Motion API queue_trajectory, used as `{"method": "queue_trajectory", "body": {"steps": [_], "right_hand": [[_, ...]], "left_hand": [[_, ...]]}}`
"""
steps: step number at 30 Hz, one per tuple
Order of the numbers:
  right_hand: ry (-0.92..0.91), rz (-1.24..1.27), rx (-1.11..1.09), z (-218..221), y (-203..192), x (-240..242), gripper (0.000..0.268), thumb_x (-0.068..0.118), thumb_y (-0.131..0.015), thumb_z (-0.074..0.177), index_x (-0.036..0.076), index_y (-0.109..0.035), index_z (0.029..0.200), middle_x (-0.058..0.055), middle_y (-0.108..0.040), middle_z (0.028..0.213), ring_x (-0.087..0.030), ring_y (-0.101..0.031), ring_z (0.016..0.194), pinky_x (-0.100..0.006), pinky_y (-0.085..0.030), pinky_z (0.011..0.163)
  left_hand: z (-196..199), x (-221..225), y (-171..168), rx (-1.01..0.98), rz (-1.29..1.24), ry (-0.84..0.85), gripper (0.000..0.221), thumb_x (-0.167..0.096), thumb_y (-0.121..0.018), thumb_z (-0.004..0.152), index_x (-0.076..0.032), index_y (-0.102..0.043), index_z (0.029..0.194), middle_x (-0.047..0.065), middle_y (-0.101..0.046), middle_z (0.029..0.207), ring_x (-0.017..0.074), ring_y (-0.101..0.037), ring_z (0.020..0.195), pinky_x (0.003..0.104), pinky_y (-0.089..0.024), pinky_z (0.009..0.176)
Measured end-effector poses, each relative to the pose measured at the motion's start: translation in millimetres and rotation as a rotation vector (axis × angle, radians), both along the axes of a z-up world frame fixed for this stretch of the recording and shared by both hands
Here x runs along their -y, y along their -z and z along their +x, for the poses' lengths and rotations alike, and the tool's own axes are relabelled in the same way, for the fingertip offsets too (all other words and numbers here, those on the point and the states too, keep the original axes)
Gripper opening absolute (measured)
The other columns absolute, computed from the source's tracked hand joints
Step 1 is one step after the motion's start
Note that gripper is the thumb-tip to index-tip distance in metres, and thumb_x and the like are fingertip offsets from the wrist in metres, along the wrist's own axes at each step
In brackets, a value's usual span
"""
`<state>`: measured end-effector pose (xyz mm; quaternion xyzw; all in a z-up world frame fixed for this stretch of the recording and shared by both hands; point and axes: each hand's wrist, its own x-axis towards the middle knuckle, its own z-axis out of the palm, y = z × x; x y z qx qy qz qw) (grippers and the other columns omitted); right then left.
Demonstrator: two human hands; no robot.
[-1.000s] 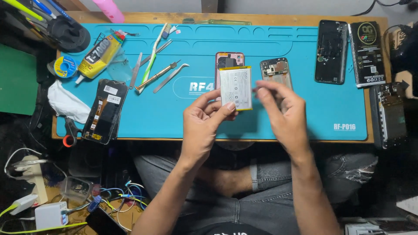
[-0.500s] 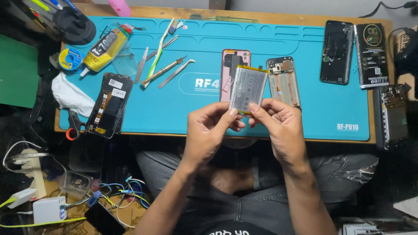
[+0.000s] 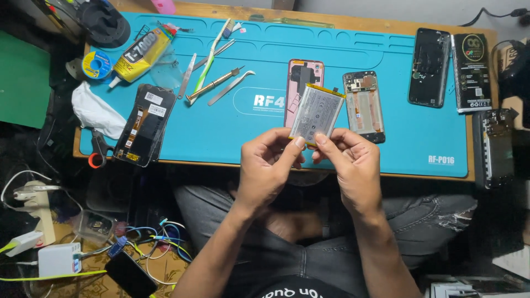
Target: Disassembling a mobile phone to inspect and test internal components like the battery.
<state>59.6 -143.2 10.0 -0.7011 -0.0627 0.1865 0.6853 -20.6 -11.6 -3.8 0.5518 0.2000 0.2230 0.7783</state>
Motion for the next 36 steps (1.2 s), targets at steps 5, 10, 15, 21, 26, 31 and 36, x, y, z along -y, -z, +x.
{"method": "queue_trajectory", "body": {"steps": [5,10,15,21,26,31,36], "right_hand": [[-0.062,-0.042,0.075,-4.4,-4.9,1.9,0.011,0.004,-0.078,0.1,-0.005,-0.078,0.106,-0.014,-0.073,0.078,-0.015,-0.075,0.071,-0.031,-0.065,0.078],[-0.17,0.017,0.073,-3.5,-15.9,-1.4,0.026,0.003,-0.078,0.097,-0.004,-0.075,0.122,-0.014,-0.071,0.079,-0.017,-0.075,0.072,-0.035,-0.066,0.082],[-0.102,-0.016,0.015,8.9,-7.8,-0.9,0.015,0.009,-0.075,0.104,0.0,-0.077,0.116,-0.006,-0.074,0.093,-0.008,-0.067,0.087,-0.028,-0.063,0.087],[-0.033,0.035,-0.206,15.5,7.8,8.5,0.02,0.007,-0.081,0.098,-0.006,-0.078,0.113,-0.011,-0.077,0.091,-0.012,-0.075,0.081,-0.032,-0.068,0.081],[-0.05,0.029,-0.231,11.1,-7.4,3.4,0.017,0.008,-0.08,0.098,-0.005,-0.079,0.108,-0.007,-0.073,0.083,-0.01,-0.075,0.077,-0.032,-0.07,0.079],[-0.05,0.034,-0.197,7.6,-8.1,-0.1,0.014,0.007,-0.079,0.099,-0.005,-0.079,0.106,-0.006,-0.071,0.082,-0.009,-0.074,0.077,-0.03,-0.07,0.079],[-0.153,-0.068,-0.005,3.4,-13.3,-0.6,0.013,0.009,-0.077,0.101,-0.001,-0.082,0.109,-0.003,-0.069,0.08,-0.003,-0.062,0.078,-0.024,-0.063,0.075]], "left_hand": [[-5.7,-5.9,5.6,-0.017,0.015,0.03,0.007,-0.004,-0.076,0.099,0.002,-0.079,0.097,0.013,-0.074,0.072,0.0139,-0.072,0.058,0.028,-0.063,0.051],[-3.3,-24.5,-6.1,-0.109,0.176,0.072,0.033,-0.02,-0.089,0.089,-0.008,-0.082,0.119,0.008,-0.083,0.097,0.0116,-0.068,0.084,0.026,-0.063,0.068],[4.6,-24.1,-5.6,-0.049,-0.029,0.151,0.009,-0.01,-0.082,0.095,-0.009,-0.083,0.103,0.003,-0.079,0.08,0.004,-0.067,0.081,0.026,-0.062,0.074],[3.8,-23.6,-12.4,-0.06,-0.132,0.139,0.012,-0.013,-0.083,0.095,-0.006,-0.084,0.105,0.002,-0.079,0.084,0.0037,-0.069,0.081,0.024,-0.061,0.074],[-1.3,-26.8,-12.5,-0.069,-0.172,0.175,0.012,-0.014,-0.083,0.096,-0.005,-0.084,0.103,0.002,-0.08,0.082,0.005,-0.069,0.08,0.027,-0.063,0.076],[-2.1,-26.0,-10.2,-0.062,-0.131,0.16,0.01,-0.013,-0.083,0.096,-0.006,-0.085,0.102,0.002,-0.08,0.081,0.0044,-0.071,0.081,0.026,-0.064,0.075],[-0.4,-24.3,-20.8,-0.086,0.082,0.04,0.032,-0.014,-0.087,0.092,-0.005,-0.08,0.121,0.007,-0.079,0.094,0.0065,-0.067,0.086,0.022,-0.063,0.074]]}}
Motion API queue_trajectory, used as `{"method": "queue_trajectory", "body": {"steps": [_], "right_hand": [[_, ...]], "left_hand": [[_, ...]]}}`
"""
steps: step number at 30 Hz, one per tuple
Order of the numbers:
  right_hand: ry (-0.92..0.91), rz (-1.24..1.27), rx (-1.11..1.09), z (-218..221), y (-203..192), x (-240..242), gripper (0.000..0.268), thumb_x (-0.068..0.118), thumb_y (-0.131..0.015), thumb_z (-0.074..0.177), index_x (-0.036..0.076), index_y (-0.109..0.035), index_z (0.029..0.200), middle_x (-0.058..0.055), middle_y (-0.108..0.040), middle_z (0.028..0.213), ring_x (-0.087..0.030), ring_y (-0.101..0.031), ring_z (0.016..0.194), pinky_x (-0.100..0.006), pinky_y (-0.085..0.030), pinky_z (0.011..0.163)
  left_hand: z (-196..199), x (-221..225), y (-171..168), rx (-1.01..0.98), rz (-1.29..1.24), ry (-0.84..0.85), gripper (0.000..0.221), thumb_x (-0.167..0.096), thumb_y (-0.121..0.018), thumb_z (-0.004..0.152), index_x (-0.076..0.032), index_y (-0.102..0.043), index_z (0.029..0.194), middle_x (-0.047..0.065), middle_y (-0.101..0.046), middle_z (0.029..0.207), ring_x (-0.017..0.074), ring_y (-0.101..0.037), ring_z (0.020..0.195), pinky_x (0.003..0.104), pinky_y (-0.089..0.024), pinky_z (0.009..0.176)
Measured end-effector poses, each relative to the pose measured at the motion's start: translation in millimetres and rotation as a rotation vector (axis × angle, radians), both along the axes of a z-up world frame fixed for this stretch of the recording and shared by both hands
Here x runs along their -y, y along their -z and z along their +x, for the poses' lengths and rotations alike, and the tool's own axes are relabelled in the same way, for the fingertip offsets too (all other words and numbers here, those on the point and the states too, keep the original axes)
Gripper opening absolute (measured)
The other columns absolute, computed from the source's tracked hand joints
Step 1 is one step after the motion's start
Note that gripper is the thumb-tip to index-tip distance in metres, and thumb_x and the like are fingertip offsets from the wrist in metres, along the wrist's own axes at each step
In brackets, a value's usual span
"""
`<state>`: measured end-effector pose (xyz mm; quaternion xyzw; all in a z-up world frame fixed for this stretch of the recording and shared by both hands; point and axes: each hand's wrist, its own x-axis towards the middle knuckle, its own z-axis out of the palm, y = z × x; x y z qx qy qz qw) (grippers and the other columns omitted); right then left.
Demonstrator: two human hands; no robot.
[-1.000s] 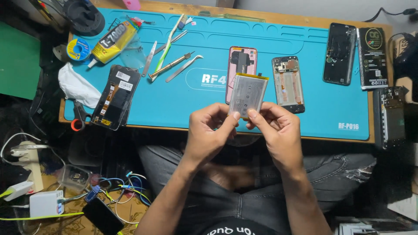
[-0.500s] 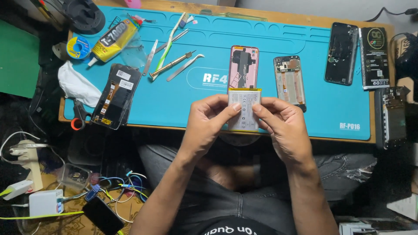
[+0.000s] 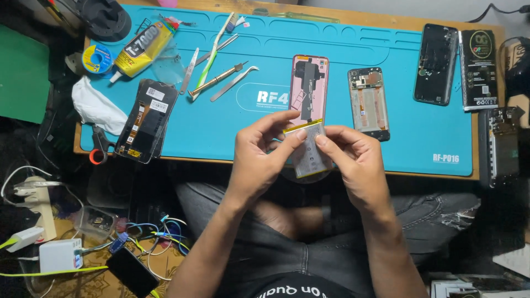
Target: Disassembling a mobile phone to inspect and test internal components like the battery.
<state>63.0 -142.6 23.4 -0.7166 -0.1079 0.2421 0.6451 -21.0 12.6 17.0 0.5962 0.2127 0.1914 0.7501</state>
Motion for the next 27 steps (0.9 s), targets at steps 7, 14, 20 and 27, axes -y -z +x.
{"method": "queue_trajectory", "body": {"steps": [7,14,20,27], "right_hand": [[-0.058,-0.026,0.044,-4.3,8.4,3.9,0.014,0.01,-0.072,0.104,0.001,-0.081,0.11,-0.003,-0.069,0.078,-0.004,-0.062,0.08,-0.027,-0.061,0.079],[-0.127,0.293,-0.428,-5.4,13.7,9.2,0.033,0.02,-0.052,0.109,-0.002,-0.065,0.132,-0.002,-0.054,0.078,-0.009,-0.05,0.066,-0.025,-0.046,0.068],[-0.254,0.627,-0.992,-2.6,17.2,17.2,0.046,0.027,-0.04,0.11,-0.005,-0.051,0.141,0.004,-0.033,0.08,-0.007,-0.035,0.067,-0.025,-0.031,0.064],[-0.298,0.692,-1.204,-6.8,18.9,18.0,0.03,0.031,-0.043,0.105,0.004,-0.056,0.104,0.005,-0.028,0.081,-0.006,-0.03,0.064,-0.028,-0.028,0.06]], "left_hand": [[0.9,1.5,22.0,0.011,-0.016,0.012,0.01,-0.012,-0.084,0.095,-0.007,-0.085,0.103,0.005,-0.079,0.081,0.0059,-0.069,0.079,0.022,-0.061,0.064],[-0.1,1.5,10.8,0.02,-0.083,-0.009,0.02,-0.015,-0.072,0.103,-0.005,-0.081,0.089,0.009,-0.07,0.064,0.0087,-0.065,0.061,0.022,-0.056,0.05],[-5.0,2.6,1.8,0.021,0.083,0.017,0.02,-0.027,-0.069,0.108,-0.013,-0.081,0.116,0.005,-0.075,0.095,0.0088,-0.062,0.095,0.026,-0.054,0.079],[-2.8,7.4,7.0,0.048,-0.102,0.091,0.008,-0.012,-0.078,0.098,-0.005,-0.084,0.098,0.005,-0.067,0.063,0.0062,-0.065,0.069,0.022,-0.055,0.067]]}}
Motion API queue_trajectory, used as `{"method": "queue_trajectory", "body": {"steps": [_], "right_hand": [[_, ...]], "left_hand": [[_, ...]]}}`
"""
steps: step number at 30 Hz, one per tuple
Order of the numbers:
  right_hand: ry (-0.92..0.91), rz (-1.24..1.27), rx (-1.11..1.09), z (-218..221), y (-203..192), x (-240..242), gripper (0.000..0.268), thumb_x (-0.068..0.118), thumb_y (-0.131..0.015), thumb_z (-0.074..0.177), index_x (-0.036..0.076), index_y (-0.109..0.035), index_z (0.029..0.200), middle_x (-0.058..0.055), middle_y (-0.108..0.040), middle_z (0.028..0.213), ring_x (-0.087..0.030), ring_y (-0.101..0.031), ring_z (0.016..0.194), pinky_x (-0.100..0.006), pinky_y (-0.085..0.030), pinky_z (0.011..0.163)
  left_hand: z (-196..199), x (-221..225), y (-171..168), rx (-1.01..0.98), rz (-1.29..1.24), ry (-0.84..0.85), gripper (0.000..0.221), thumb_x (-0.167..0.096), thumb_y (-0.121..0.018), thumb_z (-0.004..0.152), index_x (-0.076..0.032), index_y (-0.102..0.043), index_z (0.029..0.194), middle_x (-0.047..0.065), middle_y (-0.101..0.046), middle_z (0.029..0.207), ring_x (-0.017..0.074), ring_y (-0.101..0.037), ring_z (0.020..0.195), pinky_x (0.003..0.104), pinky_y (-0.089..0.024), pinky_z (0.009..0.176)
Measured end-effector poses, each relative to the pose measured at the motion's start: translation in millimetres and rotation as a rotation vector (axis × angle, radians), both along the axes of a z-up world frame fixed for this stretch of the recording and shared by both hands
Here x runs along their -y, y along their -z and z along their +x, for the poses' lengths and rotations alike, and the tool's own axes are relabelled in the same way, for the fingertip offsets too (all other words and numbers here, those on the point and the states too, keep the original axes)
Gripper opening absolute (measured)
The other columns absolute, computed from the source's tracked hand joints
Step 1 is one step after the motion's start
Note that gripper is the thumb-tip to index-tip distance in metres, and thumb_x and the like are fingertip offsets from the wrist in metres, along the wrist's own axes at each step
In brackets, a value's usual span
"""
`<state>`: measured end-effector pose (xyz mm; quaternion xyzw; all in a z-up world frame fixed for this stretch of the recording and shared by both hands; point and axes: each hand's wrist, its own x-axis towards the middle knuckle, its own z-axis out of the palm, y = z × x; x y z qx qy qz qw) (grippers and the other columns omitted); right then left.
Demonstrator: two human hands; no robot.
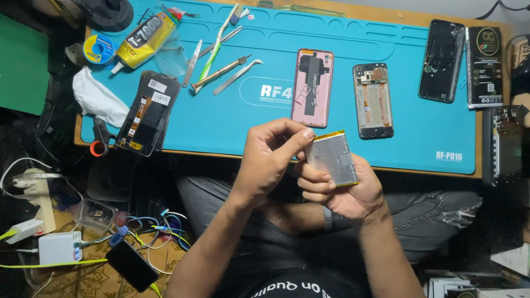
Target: Disassembling a mobile phone to inspect and test internal components like the battery.
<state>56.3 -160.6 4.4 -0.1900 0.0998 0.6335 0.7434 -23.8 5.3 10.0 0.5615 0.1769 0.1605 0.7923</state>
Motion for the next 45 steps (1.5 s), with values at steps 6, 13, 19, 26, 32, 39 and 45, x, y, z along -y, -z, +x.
{"method": "queue_trajectory", "body": {"steps": [6,13,19,26,32,39,45], "right_hand": [[-0.009,0.045,-0.068,3.1,10.8,0.1,0.027,0.031,-0.043,0.104,0.007,-0.052,0.097,0.007,-0.027,0.08,-0.005,-0.029,0.061,-0.028,-0.026,0.057],[-0.15,-0.28,0.275,-10.2,24.4,-20.0,0.038,0.035,-0.055,0.108,0.01,-0.061,0.137,0.002,-0.041,0.082,-0.014,-0.052,0.068,-0.026,-0.044,0.053],[-0.259,-0.333,0.605,-61.9,29.8,-88.3,0.034,0.019,-0.059,0.108,0.001,-0.06,0.136,-0.015,-0.075,0.098,-0.023,-0.078,0.083,-0.036,-0.065,0.076],[-0.401,-0.418,0.813,-141.8,59.4,-164.6,0.025,0.012,-0.068,0.105,0.005,-0.071,0.128,-0.01,-0.076,0.092,-0.019,-0.077,0.079,-0.036,-0.067,0.073],[-0.491,-0.406,0.862,-186.1,115.9,-198.1,0.026,0.012,-0.071,0.104,0.004,-0.073,0.129,-0.014,-0.079,0.095,-0.025,-0.08,0.085,-0.044,-0.068,0.079],[-0.558,-0.453,0.935,-199.1,141.7,-208.6,0.029,0.015,-0.073,0.104,0.007,-0.074,0.132,-0.015,-0.078,0.101,-0.027,-0.079,0.095,-0.048,-0.067,0.085],[-0.595,-0.483,0.906,-198.6,126.1,-212.7,0.033,0.016,-0.071,0.104,0.007,-0.072,0.136,-0.019,-0.077,0.114,-0.034,-0.077,0.109,-0.054,-0.064,0.09]], "left_hand": [[-3.1,9.5,6.3,0.049,-0.054,-0.065,0.01,-0.011,-0.077,0.101,-0.004,-0.082,0.1,0.009,-0.067,0.066,0.0087,-0.066,0.075,0.025,-0.057,0.073],[-35.5,7.5,25.1,-0.012,0.043,-0.323,0.008,-0.014,-0.077,0.1,-0.01,-0.082,0.106,0.005,-0.076,0.076,0.009,-0.071,0.068,0.023,-0.059,0.058],[-113.8,-12.6,68.7,-0.026,-0.026,-0.584,0.013,-0.007,-0.07,0.106,0.003,-0.077,0.105,0.014,-0.069,0.076,0.0147,-0.068,0.064,0.027,-0.06,0.046],[-245.3,-65.4,134.9,-0.46,0.274,-0.996,0.014,-0.013,-0.067,0.104,-0.008,-0.081,0.104,0.009,-0.077,0.083,0.0142,-0.068,0.082,0.029,-0.057,0.073],[-373.5,-125.3,214.3,-0.882,0.586,-1.125,0.021,0.002,-0.065,0.097,-0.001,-0.075,0.115,0.026,-0.076,0.101,0.0439,-0.074,0.101,0.048,-0.058,0.089],[-423.0,-146.2,287.7,-1.009,0.807,-0.912,0.043,0.006,-0.083,0.077,-0.009,-0.08,0.117,0.018,-0.068,0.111,0.0447,-0.071,0.109,0.052,-0.058,0.1],[-416.2,-145.2,239.0,-0.942,1.034,-0.87,0.033,0.0,-0.086,0.076,-0.006,-0.068,0.103,0.012,-0.061,0.115,0.0398,-0.062,0.111,0.052,-0.052,0.098]]}}
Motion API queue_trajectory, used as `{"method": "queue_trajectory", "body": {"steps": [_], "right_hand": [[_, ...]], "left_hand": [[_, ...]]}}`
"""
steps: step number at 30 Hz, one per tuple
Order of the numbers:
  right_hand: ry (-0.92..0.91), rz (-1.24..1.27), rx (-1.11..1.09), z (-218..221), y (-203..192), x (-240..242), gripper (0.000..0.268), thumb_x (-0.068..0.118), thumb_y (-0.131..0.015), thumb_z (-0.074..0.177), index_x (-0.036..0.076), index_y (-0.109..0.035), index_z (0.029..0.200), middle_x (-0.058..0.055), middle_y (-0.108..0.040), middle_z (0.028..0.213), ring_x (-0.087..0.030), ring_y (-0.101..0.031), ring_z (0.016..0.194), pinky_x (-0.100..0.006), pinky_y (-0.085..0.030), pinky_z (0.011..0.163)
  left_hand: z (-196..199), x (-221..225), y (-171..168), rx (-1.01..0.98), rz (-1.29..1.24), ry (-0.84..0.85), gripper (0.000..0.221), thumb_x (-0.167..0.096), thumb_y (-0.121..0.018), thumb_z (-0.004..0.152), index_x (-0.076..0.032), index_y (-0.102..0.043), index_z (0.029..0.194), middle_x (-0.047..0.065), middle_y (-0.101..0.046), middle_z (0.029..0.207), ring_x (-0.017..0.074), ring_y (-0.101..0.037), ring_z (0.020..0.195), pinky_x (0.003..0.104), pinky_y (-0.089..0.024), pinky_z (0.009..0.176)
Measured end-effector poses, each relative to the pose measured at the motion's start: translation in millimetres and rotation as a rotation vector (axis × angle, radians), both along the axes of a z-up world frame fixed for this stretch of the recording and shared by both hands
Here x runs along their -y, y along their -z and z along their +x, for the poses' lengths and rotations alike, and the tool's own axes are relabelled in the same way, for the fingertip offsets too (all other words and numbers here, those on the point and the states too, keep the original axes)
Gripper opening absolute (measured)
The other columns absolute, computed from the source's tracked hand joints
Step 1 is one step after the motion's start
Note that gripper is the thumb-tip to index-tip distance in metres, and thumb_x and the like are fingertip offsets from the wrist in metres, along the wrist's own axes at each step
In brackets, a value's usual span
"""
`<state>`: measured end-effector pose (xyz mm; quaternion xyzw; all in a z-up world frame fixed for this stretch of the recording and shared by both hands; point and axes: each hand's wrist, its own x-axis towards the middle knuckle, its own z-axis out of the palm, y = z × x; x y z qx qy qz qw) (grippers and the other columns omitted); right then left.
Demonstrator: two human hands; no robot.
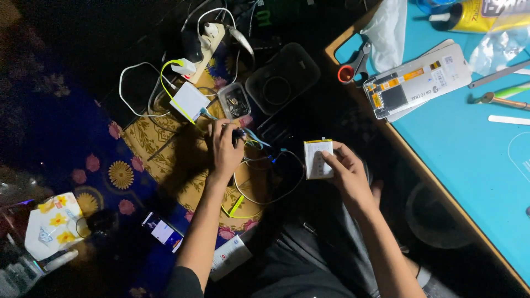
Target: Disassembling a mobile phone to inspect and test internal components like the battery.
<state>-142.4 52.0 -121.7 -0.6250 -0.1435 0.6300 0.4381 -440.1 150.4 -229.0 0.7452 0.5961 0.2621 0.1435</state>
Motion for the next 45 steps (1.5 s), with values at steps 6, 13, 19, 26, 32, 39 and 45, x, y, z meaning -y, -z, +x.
{"method": "queue_trajectory", "body": {"steps": [6,13,19,26,32,39,45], "right_hand": [[0.03,-0.001,-0.007,-1.3,-11.1,3.0,0.035,0.016,-0.069,0.104,0.006,-0.069,0.138,-0.021,-0.073,0.123,-0.039,-0.074,0.12,-0.058,-0.062,0.095],[0.141,0.045,0.041,18.3,-40.6,28.9,0.032,0.013,-0.069,0.104,0.004,-0.071,0.135,-0.02,-0.074,0.11,-0.035,-0.077,0.101,-0.052,-0.063,0.091],[0.254,0.24,0.161,52.5,-63.8,58.5,0.026,0.007,-0.066,0.108,0.002,-0.07,0.132,-0.007,-0.074,0.101,-0.014,-0.072,0.088,-0.033,-0.063,0.082],[0.355,0.203,0.167,81.5,-101.0,75.9,0.039,0.012,-0.06,0.106,0.0,-0.06,0.144,-0.013,-0.069,0.127,-0.018,-0.066,0.108,-0.033,-0.058,0.093],[0.408,0.242,0.27,97.3,-122.3,95.2,0.044,0.015,-0.064,0.106,0.006,-0.059,0.148,-0.008,-0.068,0.112,-0.008,-0.061,0.088,-0.017,-0.047,0.072],[0.522,0.258,0.251,120.9,-135.7,137.4,0.044,0.002,-0.062,0.103,-0.002,-0.062,0.146,-0.015,-0.073,0.11,-0.014,-0.066,0.093,-0.025,-0.054,0.083],[0.471,0.228,0.231,137.8,-130.1,175.1,0.04,-0.004,-0.068,0.095,-0.005,-0.067,0.135,-0.022,-0.08,0.11,-0.02,-0.072,0.09,-0.027,-0.057,0.082]], "left_hand": [[15.9,-3.1,-67.5,0.336,-0.15,-0.082,0.028,-0.021,-0.091,0.092,-0.008,-0.076,0.113,0.017,-0.075,0.09,0.0377,-0.077,0.088,0.04,-0.061,0.07],[71.9,-9.9,-147.1,0.894,-0.331,0.01,0.016,-0.004,-0.089,0.088,0.002,-0.081,0.101,0.014,-0.076,0.084,0.0154,-0.075,0.066,0.026,-0.062,0.06],[147.1,1.0,-197.1,0.936,-0.239,0.285,0.018,-0.012,-0.091,0.089,-0.003,-0.078,0.096,0.01,-0.075,0.096,0.0181,-0.075,0.087,0.031,-0.062,0.081],[150.4,16.9,-307.1,1.264,-0.58,0.592,0.019,-0.02,-0.064,0.111,-0.008,-0.053,0.121,0.012,-0.069,0.089,0.0159,-0.059,0.064,0.025,-0.048,0.056],[179.7,37.5,-345.5,1.307,-0.76,0.634,0.022,-0.016,-0.069,0.109,-0.006,-0.059,0.126,0.007,-0.066,0.085,0.0087,-0.05,0.062,0.021,-0.035,0.054],[265.3,83.0,-282.4,0.926,-0.904,0.63,0.021,-0.002,-0.059,0.105,0.002,-0.065,0.125,0.006,-0.073,0.098,0.0054,-0.055,0.068,0.021,-0.05,0.059],[294.2,110.5,-246.2,0.89,-0.865,0.672,0.018,0.005,-0.063,0.099,0.001,-0.062,0.117,0.009,-0.072,0.097,0.0124,-0.068,0.084,0.024,-0.058,0.078]]}}
